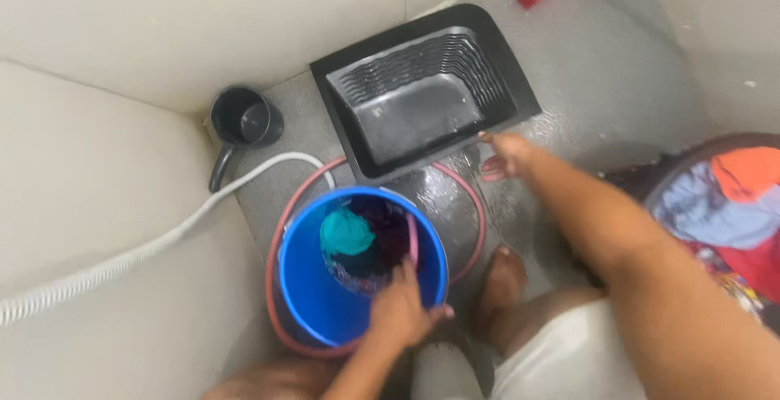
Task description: The person transfers clothes from a black basket into a blue bucket of water, adds a small black container, and then hand-washes the items by rubbing and wringing them in the soapy water.
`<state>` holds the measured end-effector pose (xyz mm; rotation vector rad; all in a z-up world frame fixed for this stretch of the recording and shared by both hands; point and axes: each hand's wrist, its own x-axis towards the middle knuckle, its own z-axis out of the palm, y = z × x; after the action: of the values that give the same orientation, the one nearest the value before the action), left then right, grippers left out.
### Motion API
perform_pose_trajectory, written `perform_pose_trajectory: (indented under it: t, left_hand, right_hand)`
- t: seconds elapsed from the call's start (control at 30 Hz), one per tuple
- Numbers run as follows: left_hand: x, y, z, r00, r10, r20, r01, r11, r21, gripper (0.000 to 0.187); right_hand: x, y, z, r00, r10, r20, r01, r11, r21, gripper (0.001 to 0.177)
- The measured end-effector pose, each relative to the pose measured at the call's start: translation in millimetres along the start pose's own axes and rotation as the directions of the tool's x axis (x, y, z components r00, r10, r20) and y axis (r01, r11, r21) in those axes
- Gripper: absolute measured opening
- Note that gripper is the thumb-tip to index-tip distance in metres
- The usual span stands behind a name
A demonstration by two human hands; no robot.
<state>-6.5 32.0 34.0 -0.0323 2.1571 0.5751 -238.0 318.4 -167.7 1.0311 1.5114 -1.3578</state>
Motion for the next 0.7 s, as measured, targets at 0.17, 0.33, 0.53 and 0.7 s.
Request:
perform_pose_trajectory:
  t: [0.17, 0.33, 0.53, 0.7]
  left_hand:
    - [5, 12, 2, 0.995, 0.007, 0.096, -0.015, 0.996, 0.087, 0.109]
    - [11, 7, 8, 0.987, 0.056, 0.153, -0.056, 0.998, -0.002, 0.114]
    - [15, 3, 6, 0.981, 0.095, 0.171, -0.101, 0.995, 0.025, 0.116]
    - [29, 7, 3, 0.979, 0.163, 0.124, -0.171, 0.984, 0.058, 0.112]
  right_hand:
    - [82, 28, 45, 0.986, -0.165, -0.022, 0.155, 0.864, 0.479, 0.061]
    - [71, 29, 40, 0.959, -0.259, -0.119, 0.28, 0.777, 0.564, 0.039]
    - [-2, 50, -16, 0.946, -0.157, -0.283, 0.309, 0.698, 0.646, 0.036]
    - [39, 95, -66, 0.919, -0.108, -0.38, 0.374, 0.547, 0.749, 0.037]
